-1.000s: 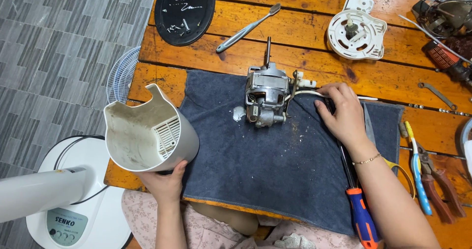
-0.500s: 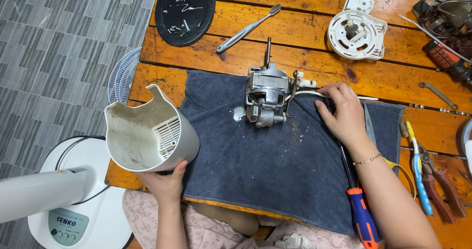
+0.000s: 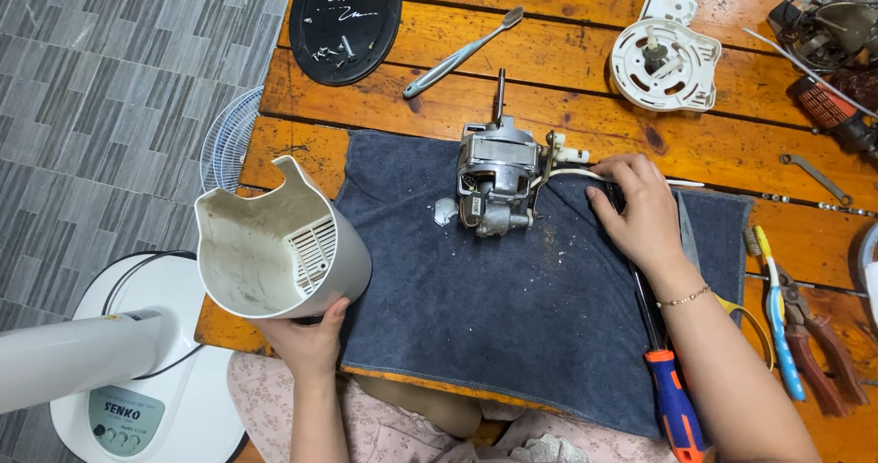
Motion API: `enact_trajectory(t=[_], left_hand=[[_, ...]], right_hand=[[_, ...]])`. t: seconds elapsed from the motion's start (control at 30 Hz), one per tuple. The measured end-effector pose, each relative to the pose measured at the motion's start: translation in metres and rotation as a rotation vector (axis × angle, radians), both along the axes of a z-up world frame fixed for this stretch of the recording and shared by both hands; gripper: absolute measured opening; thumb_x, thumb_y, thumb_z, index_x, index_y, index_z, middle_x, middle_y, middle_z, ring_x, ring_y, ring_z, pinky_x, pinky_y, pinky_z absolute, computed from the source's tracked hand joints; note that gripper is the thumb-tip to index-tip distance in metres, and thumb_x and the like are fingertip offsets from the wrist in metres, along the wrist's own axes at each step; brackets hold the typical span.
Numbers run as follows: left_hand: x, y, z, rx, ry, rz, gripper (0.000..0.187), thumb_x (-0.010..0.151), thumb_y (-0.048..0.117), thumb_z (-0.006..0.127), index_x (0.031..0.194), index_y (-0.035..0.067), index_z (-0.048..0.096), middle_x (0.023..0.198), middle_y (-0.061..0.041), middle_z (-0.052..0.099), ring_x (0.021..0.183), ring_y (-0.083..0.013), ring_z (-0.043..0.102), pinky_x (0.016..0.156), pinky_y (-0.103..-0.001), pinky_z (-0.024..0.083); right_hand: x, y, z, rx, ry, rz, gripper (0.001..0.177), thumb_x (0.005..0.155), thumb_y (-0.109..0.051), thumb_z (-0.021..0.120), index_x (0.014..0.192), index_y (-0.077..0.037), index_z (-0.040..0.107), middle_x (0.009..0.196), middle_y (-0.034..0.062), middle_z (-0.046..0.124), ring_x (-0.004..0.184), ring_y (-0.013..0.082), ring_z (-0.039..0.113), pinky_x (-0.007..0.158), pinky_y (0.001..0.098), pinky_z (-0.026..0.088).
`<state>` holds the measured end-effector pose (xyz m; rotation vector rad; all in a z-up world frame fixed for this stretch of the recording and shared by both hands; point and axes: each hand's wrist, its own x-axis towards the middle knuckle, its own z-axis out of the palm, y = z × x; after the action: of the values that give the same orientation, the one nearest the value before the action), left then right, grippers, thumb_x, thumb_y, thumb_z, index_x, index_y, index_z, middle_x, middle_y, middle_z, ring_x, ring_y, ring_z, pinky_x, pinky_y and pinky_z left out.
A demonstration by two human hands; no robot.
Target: Disassemble a fan motor assembly to inspect and repair internal components
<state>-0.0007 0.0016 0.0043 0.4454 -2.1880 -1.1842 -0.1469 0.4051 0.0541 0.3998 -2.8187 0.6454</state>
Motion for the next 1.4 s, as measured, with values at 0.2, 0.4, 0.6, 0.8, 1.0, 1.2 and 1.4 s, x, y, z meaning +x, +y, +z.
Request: enact_trajectory(t=[0.2, 0.4, 0.6, 0.8, 1.0, 1.2, 1.4], left_hand=[[0.000, -0.001, 0.000, -0.011, -0.005, 0.002, 0.114, 0.070, 0.058, 0.075, 0.150, -0.005, 0.023, 0.146, -0.031, 0.040, 0.135, -0.0456, 0.048, 0.115, -0.053, 0.037], [0.000, 0.000, 0.000, 0.004, -0.011, -0.009, 0.118, 0.070, 0.061, 0.073, 0.153, -0.002, 0.016, 0.150, -0.031, 0.033, 0.141, -0.0475, 0.041, 0.118, -0.057, 0.033], [0.001, 0.004, 0.012, 0.031, -0.044, 0.015, 0.116, 0.067, 0.045, 0.083, 0.152, -0.002, 0.019, 0.149, -0.031, 0.036, 0.139, -0.0453, 0.044, 0.116, -0.053, 0.034], [-0.005, 0.007, 0.035, 0.106, -0.030, 0.002, 0.116, 0.064, 0.025, 0.095, 0.153, 0.000, 0.024, 0.151, -0.031, 0.041, 0.141, -0.0405, 0.043, 0.118, -0.053, 0.030], [0.004, -0.002, 0.002, 0.060, 0.073, -0.001, 0.106, 0.041, 0.014, 0.103, 0.129, -0.020, 0.054, 0.129, -0.041, 0.056, 0.130, -0.0403, 0.052, 0.112, -0.056, 0.037], [0.005, 0.008, 0.001, 0.145, 0.093, -0.089, 0.105, 0.045, 0.018, 0.101, 0.131, -0.017, 0.052, 0.129, -0.037, 0.058, 0.129, -0.0389, 0.054, 0.112, -0.054, 0.040], [0.018, 0.023, -0.008, 0.243, 0.091, -0.135, 0.104, 0.049, 0.023, 0.099, 0.133, -0.014, 0.051, 0.130, -0.034, 0.059, 0.128, -0.0375, 0.057, 0.111, -0.052, 0.043]], right_hand=[[0.000, 0.001, 0.000, 0.019, -0.009, -0.008, 0.025, 0.092, -0.013, 0.070, 0.114, -0.001, 0.070, 0.117, 0.0108, 0.063, 0.108, 0.0299, 0.061, 0.094, 0.0394, 0.049], [0.000, 0.000, 0.000, 0.006, -0.011, -0.011, 0.025, 0.092, -0.012, 0.071, 0.114, 0.000, 0.070, 0.116, 0.0112, 0.063, 0.106, 0.0296, 0.061, 0.094, 0.0391, 0.049], [0.001, 0.000, 0.000, 0.002, -0.001, -0.001, 0.025, 0.092, -0.011, 0.071, 0.114, 0.000, 0.070, 0.116, 0.0116, 0.063, 0.106, 0.0300, 0.061, 0.093, 0.0391, 0.049], [-0.002, 0.010, -0.014, -0.018, -0.021, -0.002, 0.024, 0.093, -0.014, 0.073, 0.116, -0.007, 0.070, 0.113, 0.0100, 0.062, 0.108, 0.0329, 0.062, 0.095, 0.0434, 0.047], [-0.003, 0.017, -0.021, -0.061, -0.051, -0.007, 0.023, 0.095, -0.016, 0.075, 0.118, -0.013, 0.071, 0.114, 0.0093, 0.062, 0.112, 0.0361, 0.062, 0.100, 0.0468, 0.045], [-0.005, 0.018, -0.024, -0.056, -0.044, 0.008, 0.024, 0.094, -0.017, 0.076, 0.118, -0.013, 0.071, 0.116, 0.0103, 0.063, 0.114, 0.0373, 0.062, 0.101, 0.0480, 0.045], [-0.003, 0.016, -0.017, -0.065, -0.024, 0.044, 0.024, 0.094, -0.011, 0.076, 0.117, -0.008, 0.071, 0.114, 0.0162, 0.062, 0.113, 0.0424, 0.061, 0.101, 0.0519, 0.045]])
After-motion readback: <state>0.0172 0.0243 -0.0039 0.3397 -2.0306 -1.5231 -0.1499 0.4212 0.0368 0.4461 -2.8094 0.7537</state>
